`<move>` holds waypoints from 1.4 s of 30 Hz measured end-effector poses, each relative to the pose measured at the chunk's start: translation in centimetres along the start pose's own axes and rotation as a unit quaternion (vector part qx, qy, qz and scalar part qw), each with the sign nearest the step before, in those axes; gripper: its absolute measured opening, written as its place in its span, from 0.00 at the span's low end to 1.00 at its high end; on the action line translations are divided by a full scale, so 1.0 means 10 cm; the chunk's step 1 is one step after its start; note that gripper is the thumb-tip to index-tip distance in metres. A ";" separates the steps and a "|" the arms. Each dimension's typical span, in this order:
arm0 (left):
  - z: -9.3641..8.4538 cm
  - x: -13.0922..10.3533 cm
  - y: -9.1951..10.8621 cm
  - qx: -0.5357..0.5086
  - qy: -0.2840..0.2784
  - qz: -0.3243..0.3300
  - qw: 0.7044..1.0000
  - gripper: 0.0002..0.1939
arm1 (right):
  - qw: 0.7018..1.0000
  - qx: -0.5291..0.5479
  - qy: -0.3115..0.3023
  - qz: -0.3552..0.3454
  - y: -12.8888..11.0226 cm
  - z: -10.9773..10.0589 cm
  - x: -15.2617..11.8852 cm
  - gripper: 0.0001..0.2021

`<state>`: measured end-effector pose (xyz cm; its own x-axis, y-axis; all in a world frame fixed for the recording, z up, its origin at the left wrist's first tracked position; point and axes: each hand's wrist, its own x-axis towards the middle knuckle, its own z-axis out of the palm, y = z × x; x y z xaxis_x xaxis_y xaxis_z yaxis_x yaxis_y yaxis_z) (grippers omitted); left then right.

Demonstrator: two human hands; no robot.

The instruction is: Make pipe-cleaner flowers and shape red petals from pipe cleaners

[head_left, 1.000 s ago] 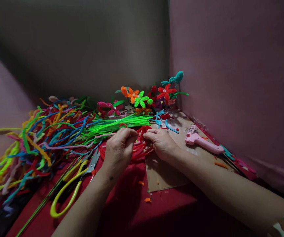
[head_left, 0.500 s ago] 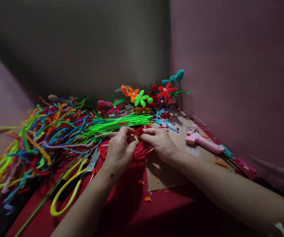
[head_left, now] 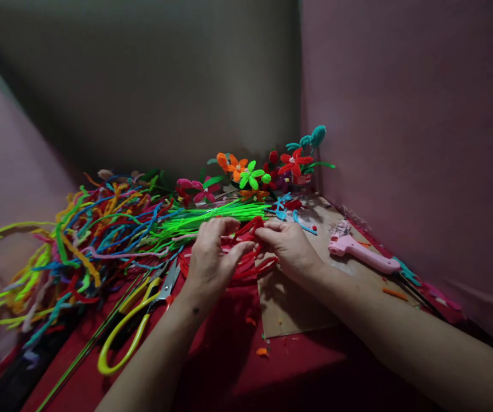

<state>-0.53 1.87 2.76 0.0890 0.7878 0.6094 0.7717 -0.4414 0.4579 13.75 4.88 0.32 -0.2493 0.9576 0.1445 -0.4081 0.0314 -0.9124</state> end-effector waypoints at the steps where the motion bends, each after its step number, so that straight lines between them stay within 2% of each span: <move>1: -0.01 0.02 -0.02 -0.021 -0.016 -0.012 1.000 0.11 | 1.000 0.027 0.007 0.005 0.01 -0.01 0.02 0.05; 4: -0.02 0.06 -0.06 -0.110 -0.052 -0.055 0.991 0.06 | 0.997 0.075 0.026 0.014 0.02 -0.03 0.07 0.04; 6: 0.00 0.06 -0.06 -0.157 -0.043 -0.054 0.985 0.05 | 0.995 0.088 0.035 0.023 0.02 -0.03 0.07 0.04; 9: 0.02 0.03 -0.04 -0.163 -0.019 -0.022 0.986 0.04 | 0.994 0.098 0.033 0.032 0.02 -0.01 0.06 0.03; 12: 0.01 0.02 -0.03 -0.139 -0.031 -0.022 0.990 0.05 | 0.996 0.082 0.031 0.035 0.02 0.00 0.03 0.04; 14: -0.02 0.01 -0.02 -0.097 -0.045 -0.015 0.994 0.05 | 0.997 0.056 0.031 0.032 0.02 0.00 0.02 0.05; 17: -0.05 0.01 -0.01 0.029 -0.047 0.053 0.997 0.07 | 1.000 0.022 0.005 0.013 0.04 0.00 0.00 0.06; 21: -0.03 -0.02 0.02 0.177 -0.020 0.147 0.973 0.10 | 1.000 0.024 -0.017 0.008 0.06 -0.01 0.01 0.06; 27: 0.09 -0.11 0.02 0.261 0.021 0.185 0.947 0.12 | 0.999 0.038 -0.023 0.017 0.06 0.01 0.00 0.04; 29: 0.10 -0.11 0.02 0.240 0.028 0.180 0.954 0.10 | 0.999 0.034 -0.023 0.021 0.06 0.02 0.00 0.04; 31: 0.08 -0.10 0.04 0.176 0.022 0.165 0.970 0.07 | 0.999 0.032 -0.024 0.024 0.05 0.02 -0.01 0.04; 34: 0.01 -0.06 0.11 0.061 -0.039 0.141 0.987 0.03 | 0.998 0.045 -0.026 0.021 0.05 0.01 -0.01 0.04; 36: -0.02 -0.05 0.14 0.011 -0.066 0.139 0.988 0.05 | 0.998 0.054 -0.023 0.016 0.04 0.01 0.00 0.05; 39: -0.03 -0.05 0.16 0.001 -0.042 0.156 0.987 0.06 | 0.998 0.047 -0.023 0.015 0.00 0.00 -0.01 0.05; 42: -0.02 -0.07 0.13 0.054 -0.026 0.171 0.983 0.06 | 0.999 0.037 -0.028 0.017 -0.01 0.01 -0.02 0.05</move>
<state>0.34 0.67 3.05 0.3848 0.6236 0.6805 0.7535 -0.6380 0.1586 13.76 4.68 0.41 -0.3128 0.9399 0.1369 -0.4612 -0.0243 -0.8870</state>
